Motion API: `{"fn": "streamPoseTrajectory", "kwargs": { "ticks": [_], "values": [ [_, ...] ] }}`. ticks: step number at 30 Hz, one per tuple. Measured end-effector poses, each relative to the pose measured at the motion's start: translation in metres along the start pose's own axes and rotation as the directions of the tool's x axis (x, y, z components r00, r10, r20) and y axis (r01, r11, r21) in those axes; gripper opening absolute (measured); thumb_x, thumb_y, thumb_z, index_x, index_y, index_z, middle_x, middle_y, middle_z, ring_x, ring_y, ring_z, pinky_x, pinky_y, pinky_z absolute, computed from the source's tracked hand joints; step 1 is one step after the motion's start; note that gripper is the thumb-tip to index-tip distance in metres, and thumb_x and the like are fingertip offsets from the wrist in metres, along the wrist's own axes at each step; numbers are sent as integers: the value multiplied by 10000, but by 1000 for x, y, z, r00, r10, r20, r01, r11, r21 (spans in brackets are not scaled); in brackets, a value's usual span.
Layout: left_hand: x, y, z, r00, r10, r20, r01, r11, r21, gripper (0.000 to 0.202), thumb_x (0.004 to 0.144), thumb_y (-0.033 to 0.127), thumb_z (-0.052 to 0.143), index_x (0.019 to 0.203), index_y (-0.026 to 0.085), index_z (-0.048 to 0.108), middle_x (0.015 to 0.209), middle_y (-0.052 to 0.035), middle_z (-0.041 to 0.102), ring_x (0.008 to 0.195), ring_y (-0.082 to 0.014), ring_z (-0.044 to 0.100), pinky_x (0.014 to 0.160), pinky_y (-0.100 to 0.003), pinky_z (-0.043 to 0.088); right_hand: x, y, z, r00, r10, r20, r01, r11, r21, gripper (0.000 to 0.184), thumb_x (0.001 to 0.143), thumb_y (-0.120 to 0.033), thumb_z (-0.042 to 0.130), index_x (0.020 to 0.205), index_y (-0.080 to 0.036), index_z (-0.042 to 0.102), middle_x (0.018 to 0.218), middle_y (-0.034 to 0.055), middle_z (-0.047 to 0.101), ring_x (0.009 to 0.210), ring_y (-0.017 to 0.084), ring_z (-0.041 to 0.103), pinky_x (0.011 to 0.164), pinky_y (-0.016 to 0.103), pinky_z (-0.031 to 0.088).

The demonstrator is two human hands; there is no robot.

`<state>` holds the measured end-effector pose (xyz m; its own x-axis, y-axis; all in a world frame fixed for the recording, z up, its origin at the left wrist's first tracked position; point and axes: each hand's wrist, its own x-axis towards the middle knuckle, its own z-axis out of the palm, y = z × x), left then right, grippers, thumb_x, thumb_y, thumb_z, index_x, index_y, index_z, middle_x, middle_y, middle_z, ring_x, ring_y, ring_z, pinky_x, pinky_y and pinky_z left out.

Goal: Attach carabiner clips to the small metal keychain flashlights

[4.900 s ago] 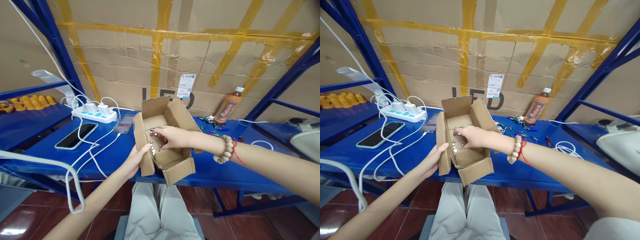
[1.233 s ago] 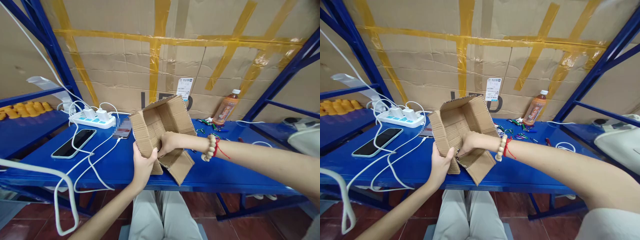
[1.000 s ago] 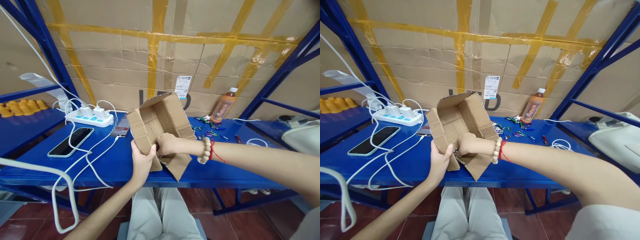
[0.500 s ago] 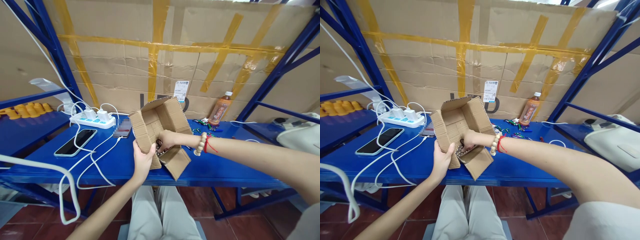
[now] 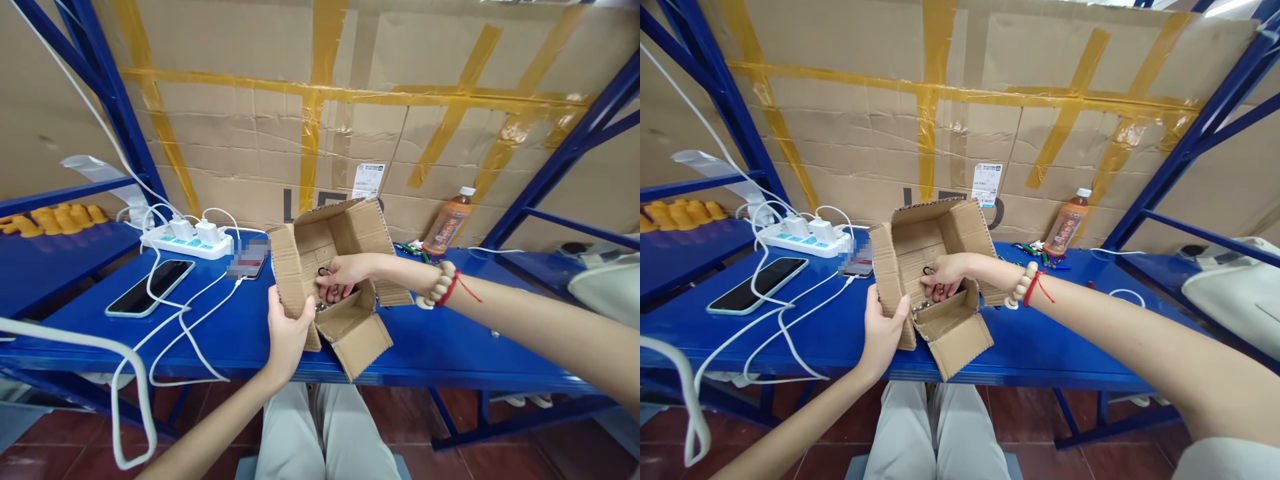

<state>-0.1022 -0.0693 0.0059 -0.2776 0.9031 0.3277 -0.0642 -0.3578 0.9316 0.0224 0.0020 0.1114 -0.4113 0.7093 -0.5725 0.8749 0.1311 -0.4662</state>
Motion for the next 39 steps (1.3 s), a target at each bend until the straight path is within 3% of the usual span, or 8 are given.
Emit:
{"fn": "streamPoseTrajectory", "kwargs": {
  "ticks": [6, 10, 13, 16, 19, 23, 32, 39],
  "values": [
    [-2, 5, 0, 1000, 1, 23, -2, 999, 52, 286, 698, 220, 618, 905, 194, 422, 856, 5, 562, 784, -134, 573, 722, -246, 473, -19, -4, 4, 942, -113, -316, -93, 817, -569, 218, 820, -127, 498, 961, -101, 662, 939, 132, 678, 816, 205, 648, 645, 237, 464],
    [-1, 6, 1, 1000, 20, 24, -22, 997, 68, 294, 679, 223, 634, 882, 194, 423, 837, 9, 557, 769, -134, 572, 701, -240, 474, -23, 0, 11, 925, -88, -371, -187, 742, -643, 224, 726, -112, 598, 926, -145, 693, 951, 109, 680, 852, 236, 638, 630, 249, 439],
    [-1, 6, 2, 1000, 26, 14, -27, 998, 59, 309, 664, 216, 644, 880, 194, 425, 828, 10, 558, 754, -133, 576, 690, -237, 474, -22, 2, 11, 899, -189, -395, -142, 728, -671, 204, 678, -143, 649, 871, -182, 703, 888, 70, 693, 795, 224, 638, 578, 245, 400],
    [-1, 5, 1, 999, 38, 21, -39, 997, 60, 316, 659, 214, 647, 887, 192, 429, 824, 10, 557, 747, -135, 570, 685, -237, 469, -16, 2, 9, 900, -385, -206, 135, 694, -707, 188, 673, -176, 666, 850, -230, 698, 797, 3, 697, 709, 163, 627, 524, 219, 340],
    [-1, 3, 0, 998, 63, 32, -66, 995, 81, 321, 654, 206, 647, 893, 189, 433, 823, 8, 550, 748, -136, 555, 678, -235, 461, -10, 2, 11, 825, -565, 28, 393, 536, -747, 178, 693, -211, 653, 866, -234, 688, 774, -7, 694, 655, 140, 606, 490, 222, 277],
    [0, 2, -1, 999, 36, 28, -37, 997, 63, 296, 673, 209, 630, 890, 188, 429, 839, 1, 548, 763, -142, 555, 683, -243, 461, -2, 7, 16, 783, -618, 76, 385, 384, -839, 123, 714, -251, 631, 793, -181, 693, 708, 45, 680, 600, 157, 589, 488, 255, 222],
    [1, 3, 0, 999, 27, 23, -28, 999, 43, 280, 700, 212, 616, 897, 184, 419, 843, -2, 547, 773, -135, 560, 688, -236, 470, 5, 22, 28, 731, -675, 97, 445, 364, -818, 104, 804, -199, 577, 873, -183, 653, 820, 36, 658, 713, 138, 594, 540, 243, 278],
    [2, 4, 0, 1000, 21, -5, -21, 999, 37, 287, 698, 233, 623, 896, 190, 419, 837, 4, 564, 765, -132, 578, 706, -240, 477, 3, 31, 25, 756, -636, -155, 250, 500, -829, 166, 813, -124, 487, 928, -171, 597, 936, 56, 598, 642, 116, 549, 514, 243, 258]
  ]
}}
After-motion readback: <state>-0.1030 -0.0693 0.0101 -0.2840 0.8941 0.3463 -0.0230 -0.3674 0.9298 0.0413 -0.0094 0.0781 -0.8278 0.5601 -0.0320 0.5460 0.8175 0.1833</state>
